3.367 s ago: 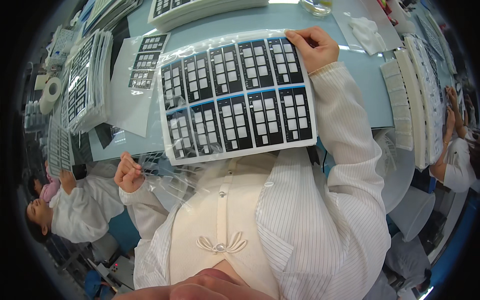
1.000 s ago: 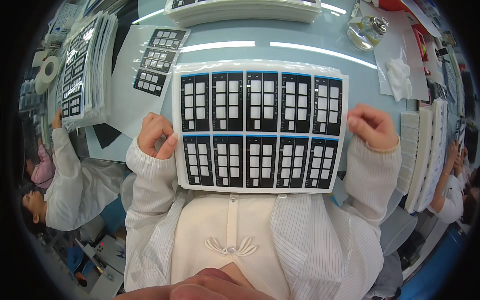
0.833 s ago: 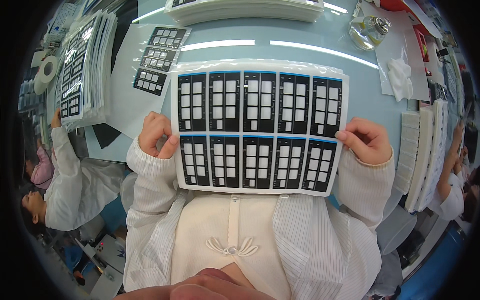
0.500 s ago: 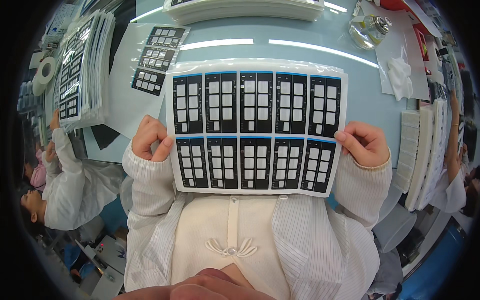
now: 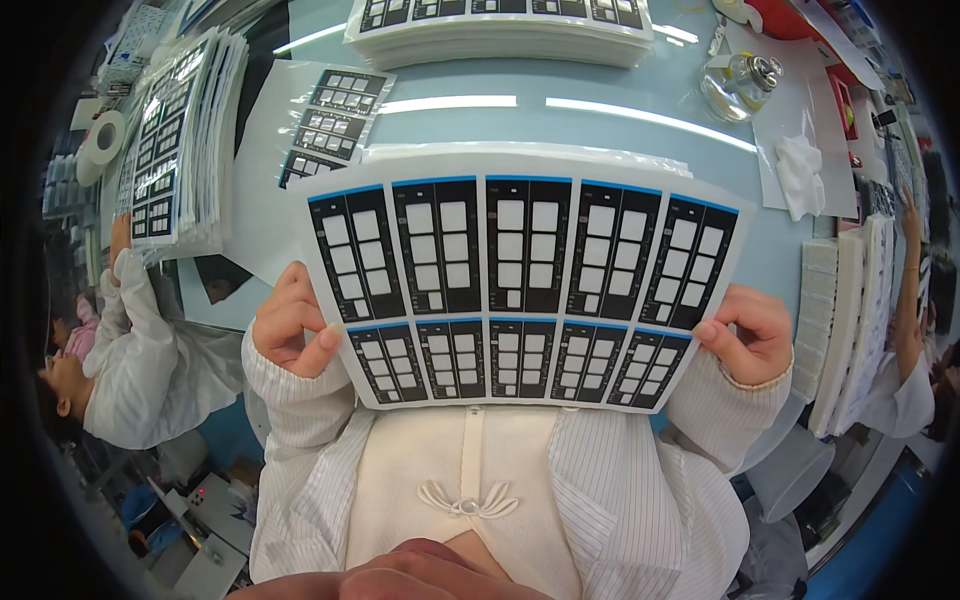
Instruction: Inspecting and sorting sheets of stickers or labels at a manufacturing workstation.
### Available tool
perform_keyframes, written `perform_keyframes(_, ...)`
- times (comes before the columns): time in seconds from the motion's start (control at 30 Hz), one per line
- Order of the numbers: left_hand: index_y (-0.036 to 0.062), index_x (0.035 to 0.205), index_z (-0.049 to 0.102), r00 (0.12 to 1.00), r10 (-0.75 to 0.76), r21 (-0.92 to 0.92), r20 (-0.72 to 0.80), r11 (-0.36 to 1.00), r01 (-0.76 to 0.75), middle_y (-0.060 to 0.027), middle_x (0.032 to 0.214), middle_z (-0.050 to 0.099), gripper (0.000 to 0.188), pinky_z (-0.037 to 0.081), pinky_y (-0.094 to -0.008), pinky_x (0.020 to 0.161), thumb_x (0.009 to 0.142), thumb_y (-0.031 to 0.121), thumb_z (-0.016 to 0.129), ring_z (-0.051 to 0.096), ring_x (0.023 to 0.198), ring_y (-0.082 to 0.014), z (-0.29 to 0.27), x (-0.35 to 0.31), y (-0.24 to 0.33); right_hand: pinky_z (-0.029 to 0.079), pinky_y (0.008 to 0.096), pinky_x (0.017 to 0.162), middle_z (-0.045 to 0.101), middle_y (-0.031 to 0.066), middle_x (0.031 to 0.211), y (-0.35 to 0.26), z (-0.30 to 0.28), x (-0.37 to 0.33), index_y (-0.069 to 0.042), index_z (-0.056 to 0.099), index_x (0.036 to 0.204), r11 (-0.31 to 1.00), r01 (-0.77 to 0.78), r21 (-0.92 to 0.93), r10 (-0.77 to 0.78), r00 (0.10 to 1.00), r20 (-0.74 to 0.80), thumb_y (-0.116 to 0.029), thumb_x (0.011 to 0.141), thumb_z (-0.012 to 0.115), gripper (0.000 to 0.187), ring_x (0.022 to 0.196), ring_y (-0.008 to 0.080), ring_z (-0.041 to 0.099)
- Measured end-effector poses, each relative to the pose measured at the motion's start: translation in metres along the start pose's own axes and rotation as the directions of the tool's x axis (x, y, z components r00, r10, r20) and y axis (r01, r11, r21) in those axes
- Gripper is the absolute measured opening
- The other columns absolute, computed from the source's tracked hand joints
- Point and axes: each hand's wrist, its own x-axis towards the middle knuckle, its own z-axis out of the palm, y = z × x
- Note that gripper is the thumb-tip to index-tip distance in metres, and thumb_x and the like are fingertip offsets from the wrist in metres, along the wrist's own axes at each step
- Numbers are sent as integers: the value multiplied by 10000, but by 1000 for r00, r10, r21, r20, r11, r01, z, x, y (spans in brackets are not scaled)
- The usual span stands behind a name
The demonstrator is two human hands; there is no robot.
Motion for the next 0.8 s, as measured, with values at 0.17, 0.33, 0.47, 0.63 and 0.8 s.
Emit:
perform_keyframes(0.17,19,607,569,999,10,-54,31,999,-8,-53,624,545,136,377,-300,565,673,88,666,449,638,-205,-2,2,4,391,239,514,610,102,651,-4,-2,-2,42,607,678,1000,19,-20,-18,999,32,-93,762,661,168,544,154,548)
perform_keyframes(0.33,21,587,570,998,42,-46,46,998,-40,-52,601,544,132,369,-300,541,646,87,668,447,622,-204,-5,-1,1,387,239,510,614,106,655,-6,-2,-2,44,612,682,998,45,-38,-43,998,38,-94,755,665,165,539,159,547)
perform_keyframes(0.47,21,584,574,998,47,-47,40,998,-45,-54,600,547,133,364,-301,536,640,94,670,444,620,-205,-6,-3,0,379,241,500,611,108,648,-6,0,-4,42,618,685,997,57,-56,-55,998,40,-98,747,669,161,528,158,540)
perform_keyframes(0.63,15,592,592,996,79,-60,49,995,-76,-60,620,570,131,365,-308,547,630,104,679,446,625,-206,-9,-4,-2,368,239,492,608,107,643,-11,0,-6,44,623,696,997,52,-61,-50,998,38,-93,742,666,150,516,152,529)
perform_keyframes(0.8,15,600,611,997,61,-83,52,995,-56,-64,654,596,102,384,-314,600,617,93,674,469,675,-210,-9,-3,3,348,238,478,604,105,638,-13,2,-7,45,626,701,995,85,-46,-85,996,14,-72,731,665,127,498,141,508)
